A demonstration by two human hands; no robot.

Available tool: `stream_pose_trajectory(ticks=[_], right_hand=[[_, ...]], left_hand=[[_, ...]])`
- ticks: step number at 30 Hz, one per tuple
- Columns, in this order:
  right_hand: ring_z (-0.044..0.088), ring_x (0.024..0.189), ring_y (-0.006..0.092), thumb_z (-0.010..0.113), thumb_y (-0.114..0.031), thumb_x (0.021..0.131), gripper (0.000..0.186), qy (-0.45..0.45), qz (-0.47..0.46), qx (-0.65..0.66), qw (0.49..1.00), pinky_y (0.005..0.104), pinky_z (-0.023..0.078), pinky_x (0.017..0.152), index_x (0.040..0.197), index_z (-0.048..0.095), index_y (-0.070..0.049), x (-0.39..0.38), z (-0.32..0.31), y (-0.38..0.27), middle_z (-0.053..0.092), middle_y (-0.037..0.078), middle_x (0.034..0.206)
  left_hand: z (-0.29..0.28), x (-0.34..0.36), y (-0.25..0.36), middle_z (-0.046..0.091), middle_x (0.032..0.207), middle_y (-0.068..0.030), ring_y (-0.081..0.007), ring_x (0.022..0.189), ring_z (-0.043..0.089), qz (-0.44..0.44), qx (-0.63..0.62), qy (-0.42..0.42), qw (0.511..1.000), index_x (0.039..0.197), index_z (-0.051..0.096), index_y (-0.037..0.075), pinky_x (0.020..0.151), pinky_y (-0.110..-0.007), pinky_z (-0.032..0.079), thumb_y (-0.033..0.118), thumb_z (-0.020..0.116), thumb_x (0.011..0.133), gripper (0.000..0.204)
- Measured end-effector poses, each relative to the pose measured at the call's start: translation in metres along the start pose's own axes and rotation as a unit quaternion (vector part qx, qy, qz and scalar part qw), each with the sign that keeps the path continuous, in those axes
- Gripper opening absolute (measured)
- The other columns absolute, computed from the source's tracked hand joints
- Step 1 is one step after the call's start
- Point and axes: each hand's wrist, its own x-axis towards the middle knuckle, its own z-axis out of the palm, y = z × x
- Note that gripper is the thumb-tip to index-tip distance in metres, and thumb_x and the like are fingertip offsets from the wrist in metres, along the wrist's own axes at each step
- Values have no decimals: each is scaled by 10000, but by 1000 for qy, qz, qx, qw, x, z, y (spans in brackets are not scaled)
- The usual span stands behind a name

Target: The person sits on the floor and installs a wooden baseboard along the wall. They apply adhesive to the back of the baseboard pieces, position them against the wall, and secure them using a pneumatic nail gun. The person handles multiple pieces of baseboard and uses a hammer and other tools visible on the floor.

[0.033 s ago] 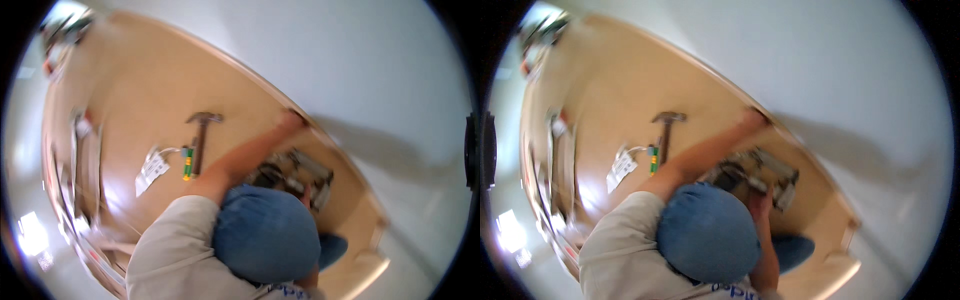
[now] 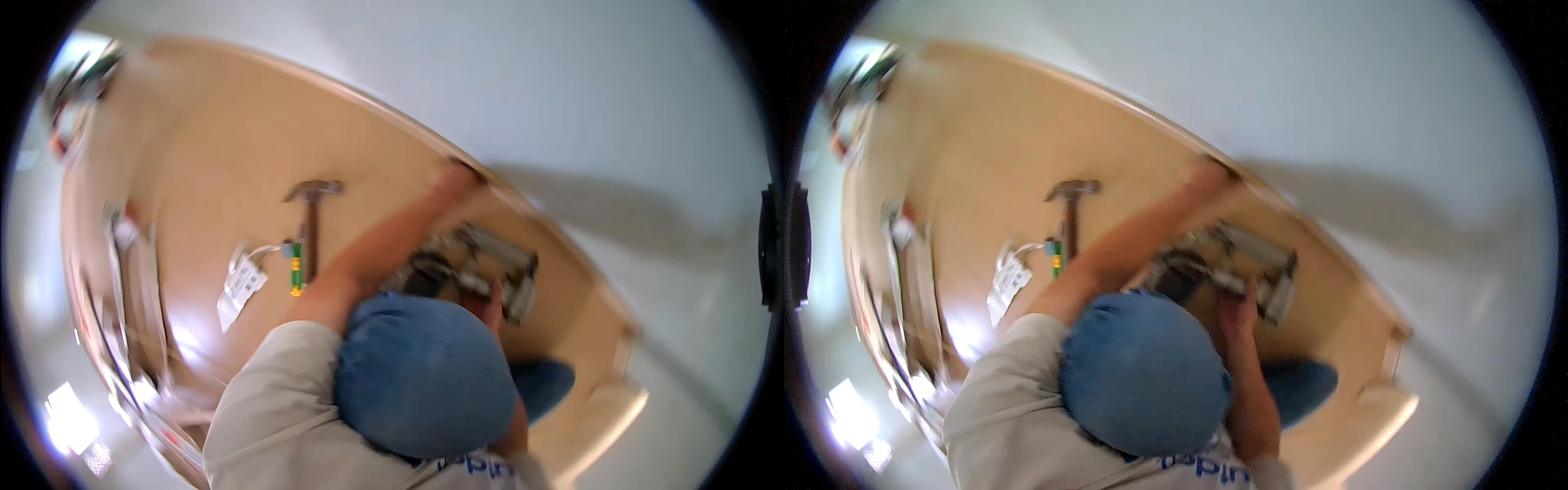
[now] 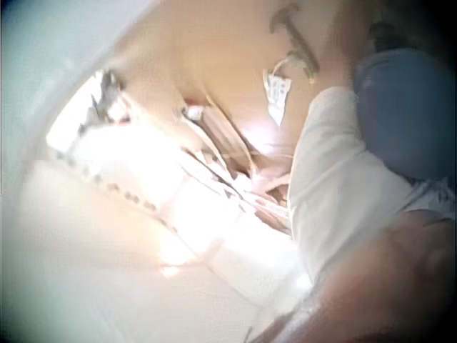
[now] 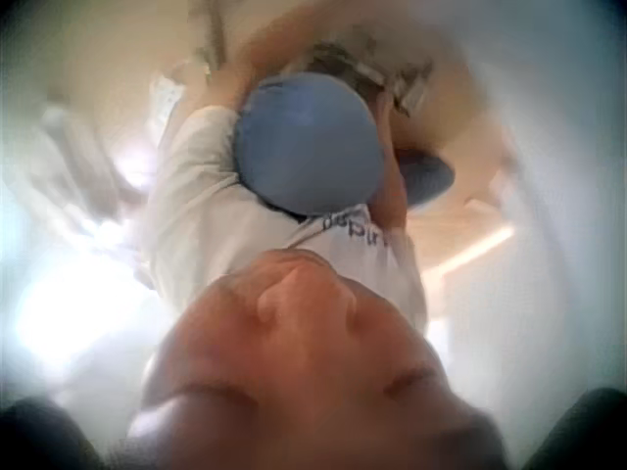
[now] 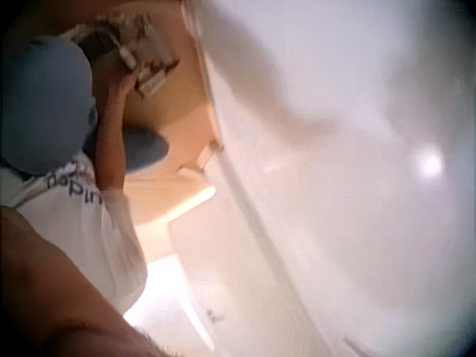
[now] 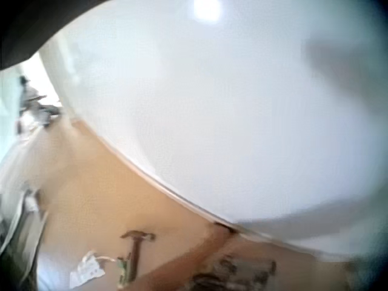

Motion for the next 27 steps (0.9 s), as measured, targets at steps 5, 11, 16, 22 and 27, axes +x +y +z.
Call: stream_pose_trajectory(ticks=[5, 11, 16, 22, 27], right_hand=[[577, 1196, 262, 637, -338, 1020, 323, 139, -65, -54, 987, 448, 407, 1126, 1244, 609, -107, -9, 17, -20, 649, 73, 1242], [636, 1063, 252, 668, -266, 974, 222, 126, -142, 28, 981, 439, 488, 1021, 1142, 639, -124, -2, 3, 2, 690, 54, 1079], [635, 866, 236, 680, -254, 925, 237, 222, -186, -8, 957, 423, 535, 886, 1110, 651, -110, -47, 37, -43, 657, 37, 915], [613, 838, 215, 633, -284, 948, 260, 8, -208, -217, 954, 418, 535, 883, 1134, 570, -113, -111, 40, -109, 580, 42, 855], [623, 811, 205, 640, -261, 954, 340, -48, -167, -196, 965, 419, 563, 845, 1231, 507, -114, -123, 96, -101, 568, 47, 856]], left_hand=[[-71, -18, 36, 765, 1034, -122, -301, 1045, 702, 22, 72, -29, 997, 1035, 801, 120, 881, -450, 568, 632, 554, 948, 576], [-80, -35, 35, 764, 975, -139, -315, 997, 713, 82, 51, -39, 995, 922, 805, 78, 842, -459, 583, 676, 478, 968, 683], [-71, -36, 40, 762, 953, -147, -337, 968, 718, 40, 88, -51, 994, 996, 791, 112, 836, -465, 581, 682, 449, 979, 665], [-64, -33, 28, 762, 951, -142, -332, 991, 711, 84, 30, 21, 996, 1009, 789, 115, 840, -460, 573, 660, 467, 983, 633], [-66, -42, 30, 756, 940, -119, -324, 943, 713, 69, -44, 27, 996, 1072, 767, 166, 802, -464, 576, 543, 568, 981, 436]])
